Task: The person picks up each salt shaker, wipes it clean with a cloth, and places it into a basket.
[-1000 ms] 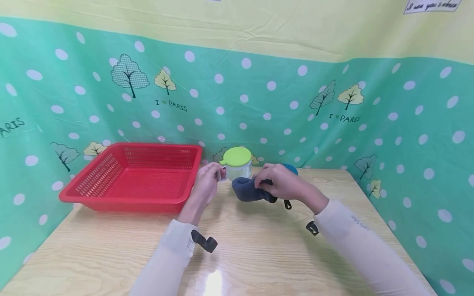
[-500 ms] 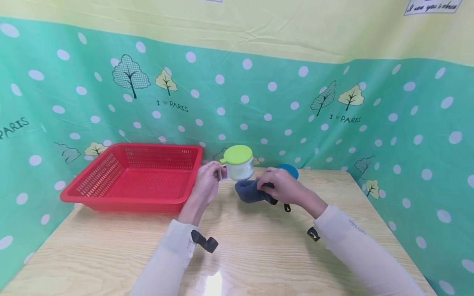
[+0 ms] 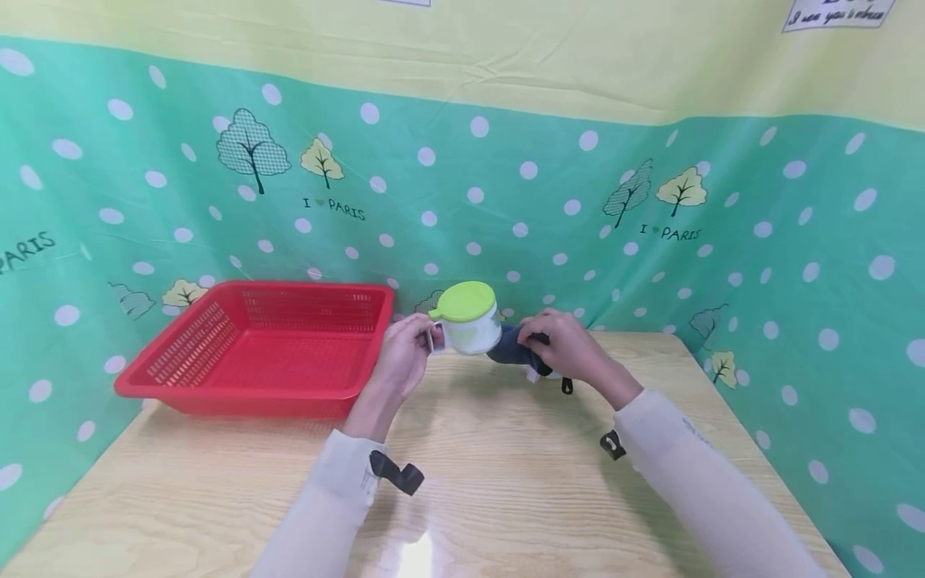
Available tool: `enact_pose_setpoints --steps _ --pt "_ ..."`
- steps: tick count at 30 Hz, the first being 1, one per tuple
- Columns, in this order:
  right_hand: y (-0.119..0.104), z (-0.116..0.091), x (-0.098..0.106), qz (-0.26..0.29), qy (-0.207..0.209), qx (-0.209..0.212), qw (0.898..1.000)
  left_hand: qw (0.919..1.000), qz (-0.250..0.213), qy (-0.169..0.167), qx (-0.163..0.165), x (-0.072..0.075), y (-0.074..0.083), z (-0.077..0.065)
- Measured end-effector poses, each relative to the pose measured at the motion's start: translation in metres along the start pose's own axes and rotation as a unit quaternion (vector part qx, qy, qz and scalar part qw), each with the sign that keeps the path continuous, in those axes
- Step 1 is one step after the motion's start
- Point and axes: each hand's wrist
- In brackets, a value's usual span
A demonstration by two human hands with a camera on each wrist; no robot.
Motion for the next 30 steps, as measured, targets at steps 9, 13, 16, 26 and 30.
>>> enact_pose_setpoints --steps 9,13,16,26,30 --pt "-0.020 -0.003 -0.016 0.006 0.012 0.057 0.998 0.9998 -0.014 0.013 0.001 0.002 -0.001 0.002" --pt "-0.027 -0.007 -0.016 0.014 -0.001 0.068 0.998 0.9994 -0.018 0.028 -0.008 0.005 -0.002 0.004" --pt "-0.027 -0.013 -0.013 0.013 -0.008 0.069 0.998 0.9994 -0.018 0.031 -0.002 0.007 -0.005 0.006" --pt "-0.006 -0.030 0.010 -0.030 0.057 0.027 0.998 0.9989 0.029 0.033 0.013 0.012 -0.011 0.008" --pt "-0.007 -0.022 0.016 -0.052 0.094 0.046 0.993 0.9979 0.057 0.024 0.020 0.013 -0.012 0.007"
Point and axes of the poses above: each hand's wrist, its own z-axis towards the middle knuckle, its own x-axis out of the back of the hand, y = z × x, and after that the axes turned 6 degrees about x, right-handed
